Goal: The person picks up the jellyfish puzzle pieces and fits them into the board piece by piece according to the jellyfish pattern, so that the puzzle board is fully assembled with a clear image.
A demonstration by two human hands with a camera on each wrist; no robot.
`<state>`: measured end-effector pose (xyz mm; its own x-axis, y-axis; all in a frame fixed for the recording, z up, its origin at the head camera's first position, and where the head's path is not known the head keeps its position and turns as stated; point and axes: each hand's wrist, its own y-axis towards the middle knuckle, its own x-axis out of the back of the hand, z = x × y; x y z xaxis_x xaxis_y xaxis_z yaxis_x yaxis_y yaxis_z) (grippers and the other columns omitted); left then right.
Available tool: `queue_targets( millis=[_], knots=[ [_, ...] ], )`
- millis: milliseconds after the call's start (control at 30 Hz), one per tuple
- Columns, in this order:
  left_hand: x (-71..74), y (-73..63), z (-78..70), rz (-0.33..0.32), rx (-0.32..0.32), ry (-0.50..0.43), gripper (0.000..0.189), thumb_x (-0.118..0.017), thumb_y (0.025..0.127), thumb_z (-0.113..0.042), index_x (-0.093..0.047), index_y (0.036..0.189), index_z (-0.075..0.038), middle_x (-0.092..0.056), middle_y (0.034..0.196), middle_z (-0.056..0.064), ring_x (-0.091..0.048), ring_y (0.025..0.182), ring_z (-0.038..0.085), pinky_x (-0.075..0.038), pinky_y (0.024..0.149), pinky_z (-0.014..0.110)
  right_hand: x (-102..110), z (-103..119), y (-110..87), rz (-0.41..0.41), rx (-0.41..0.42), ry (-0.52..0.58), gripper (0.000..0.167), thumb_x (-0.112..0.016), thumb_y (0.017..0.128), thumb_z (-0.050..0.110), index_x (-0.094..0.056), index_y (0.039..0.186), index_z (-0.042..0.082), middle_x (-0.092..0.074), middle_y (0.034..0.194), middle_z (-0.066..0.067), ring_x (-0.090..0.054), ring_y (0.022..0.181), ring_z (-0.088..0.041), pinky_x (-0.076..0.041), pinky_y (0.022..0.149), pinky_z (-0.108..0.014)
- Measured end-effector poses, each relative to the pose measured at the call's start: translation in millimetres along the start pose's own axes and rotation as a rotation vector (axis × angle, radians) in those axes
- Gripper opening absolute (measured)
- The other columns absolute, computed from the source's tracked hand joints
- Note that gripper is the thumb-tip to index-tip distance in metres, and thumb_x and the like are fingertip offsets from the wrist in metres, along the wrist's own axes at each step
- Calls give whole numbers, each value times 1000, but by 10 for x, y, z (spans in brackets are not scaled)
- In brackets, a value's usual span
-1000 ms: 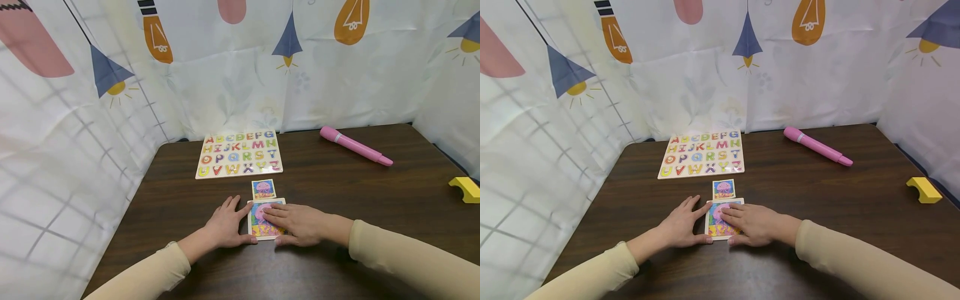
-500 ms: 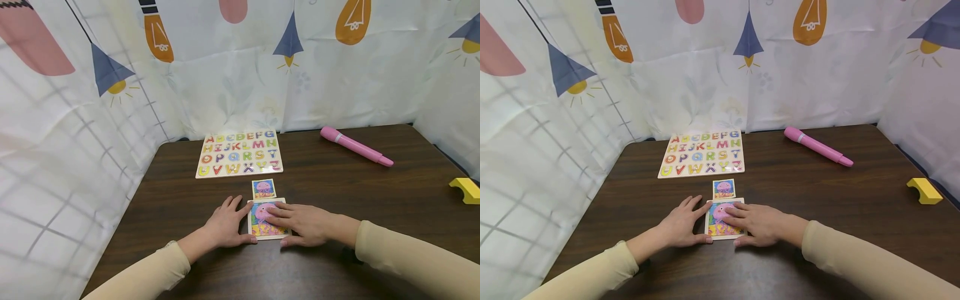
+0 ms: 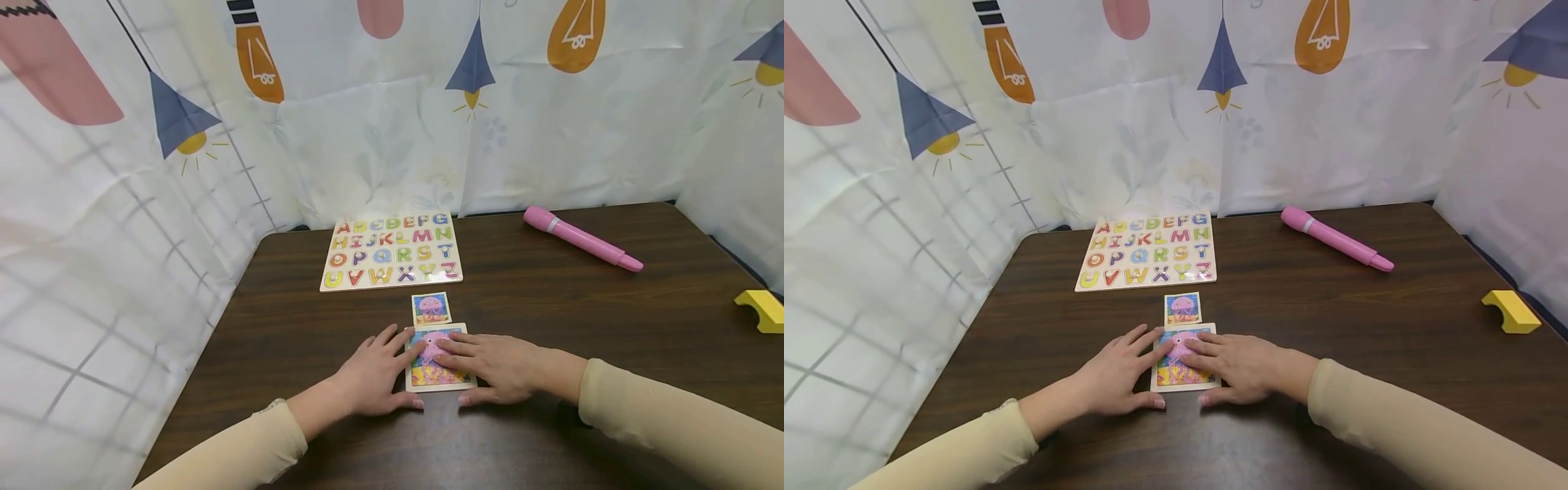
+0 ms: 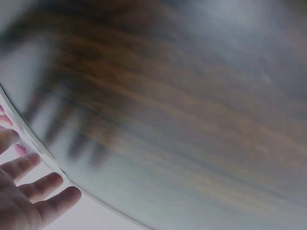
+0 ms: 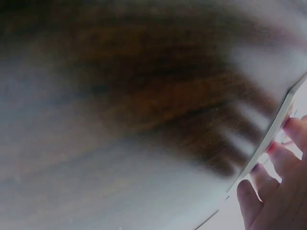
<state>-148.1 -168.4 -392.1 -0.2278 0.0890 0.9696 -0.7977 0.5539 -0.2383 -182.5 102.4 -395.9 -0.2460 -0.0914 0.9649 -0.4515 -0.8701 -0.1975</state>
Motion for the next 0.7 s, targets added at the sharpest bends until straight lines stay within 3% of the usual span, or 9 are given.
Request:
queue_targets(
  millis=[367,700],
  knots=[
    [-11,2,-48,11,-27,29,90,-56,90,-74,-35,161,-22,-33,167,7,-31,153,37,-39,117,56,-3,-13,-88,-18,-25,60,70,-44,102,64,-38,160,26,-33,168,-1,-32,155,-30,-36,120,-52],
    [32,23,9,12,-51,-130,86,-62,92,-65,-39,159,-16,-34,166,12,-34,152,38,-39,118,52,-11,-35,-116,-8,-40,94,70,-43,101,65,-38,160,27,-31,169,1,-29,156,-29,-35,120,-53]
  ],
)
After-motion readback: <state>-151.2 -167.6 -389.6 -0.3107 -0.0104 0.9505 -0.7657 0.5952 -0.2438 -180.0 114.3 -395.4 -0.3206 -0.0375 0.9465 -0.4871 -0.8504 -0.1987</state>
